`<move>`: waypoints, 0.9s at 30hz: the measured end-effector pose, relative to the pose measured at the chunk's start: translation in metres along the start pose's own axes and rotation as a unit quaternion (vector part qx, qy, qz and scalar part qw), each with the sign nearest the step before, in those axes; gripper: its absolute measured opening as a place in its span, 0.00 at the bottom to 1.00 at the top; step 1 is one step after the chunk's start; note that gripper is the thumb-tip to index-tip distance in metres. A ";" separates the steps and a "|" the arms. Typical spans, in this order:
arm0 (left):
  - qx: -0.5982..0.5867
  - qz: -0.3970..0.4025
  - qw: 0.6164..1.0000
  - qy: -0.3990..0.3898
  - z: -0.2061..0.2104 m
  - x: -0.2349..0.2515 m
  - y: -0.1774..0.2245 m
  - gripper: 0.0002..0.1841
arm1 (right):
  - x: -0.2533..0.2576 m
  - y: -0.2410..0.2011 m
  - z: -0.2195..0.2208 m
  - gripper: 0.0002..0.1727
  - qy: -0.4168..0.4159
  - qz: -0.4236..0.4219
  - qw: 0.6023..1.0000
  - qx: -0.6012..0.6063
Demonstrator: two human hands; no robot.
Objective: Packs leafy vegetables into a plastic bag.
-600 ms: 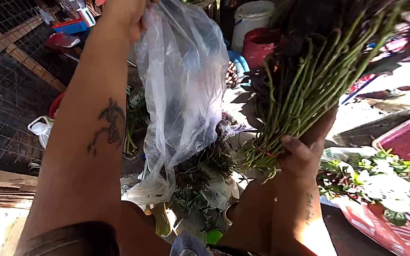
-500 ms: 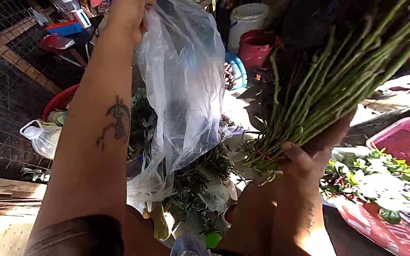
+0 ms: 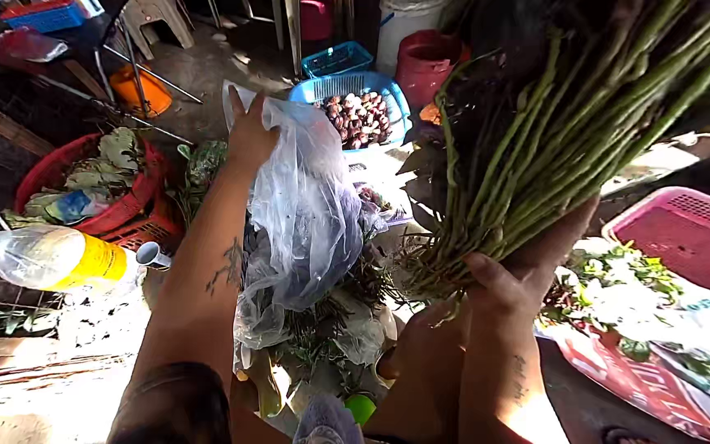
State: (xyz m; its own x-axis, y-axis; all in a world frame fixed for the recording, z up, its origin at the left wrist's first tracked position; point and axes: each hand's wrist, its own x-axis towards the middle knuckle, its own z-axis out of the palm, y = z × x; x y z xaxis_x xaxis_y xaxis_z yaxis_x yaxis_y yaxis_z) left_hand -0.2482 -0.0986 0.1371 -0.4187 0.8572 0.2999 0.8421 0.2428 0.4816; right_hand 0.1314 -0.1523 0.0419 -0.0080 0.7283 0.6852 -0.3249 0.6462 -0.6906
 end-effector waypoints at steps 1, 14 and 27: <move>0.001 0.025 0.999 0.041 0.004 -0.020 -0.006 0.38 | 0.000 0.001 0.000 0.72 0.000 0.012 1.000 0.008; 0.119 -0.152 0.961 -0.196 0.089 -0.193 -0.064 0.41 | 0.004 -0.027 0.023 0.72 -0.027 -0.039 0.998 0.042; -0.299 -0.220 0.925 -0.083 -0.010 -0.163 -0.102 0.48 | 0.001 -0.041 0.108 0.66 -0.171 0.024 0.984 0.042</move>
State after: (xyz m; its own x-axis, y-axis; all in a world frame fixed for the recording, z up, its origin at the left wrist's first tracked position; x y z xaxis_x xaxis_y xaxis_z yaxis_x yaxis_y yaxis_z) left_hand -0.2689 -0.2678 0.0469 -0.5756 0.8057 -0.1399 0.2435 0.3322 0.9113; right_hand 0.0426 -0.2031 0.0961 -0.3379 0.6294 0.6998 -0.3931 0.5811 -0.7125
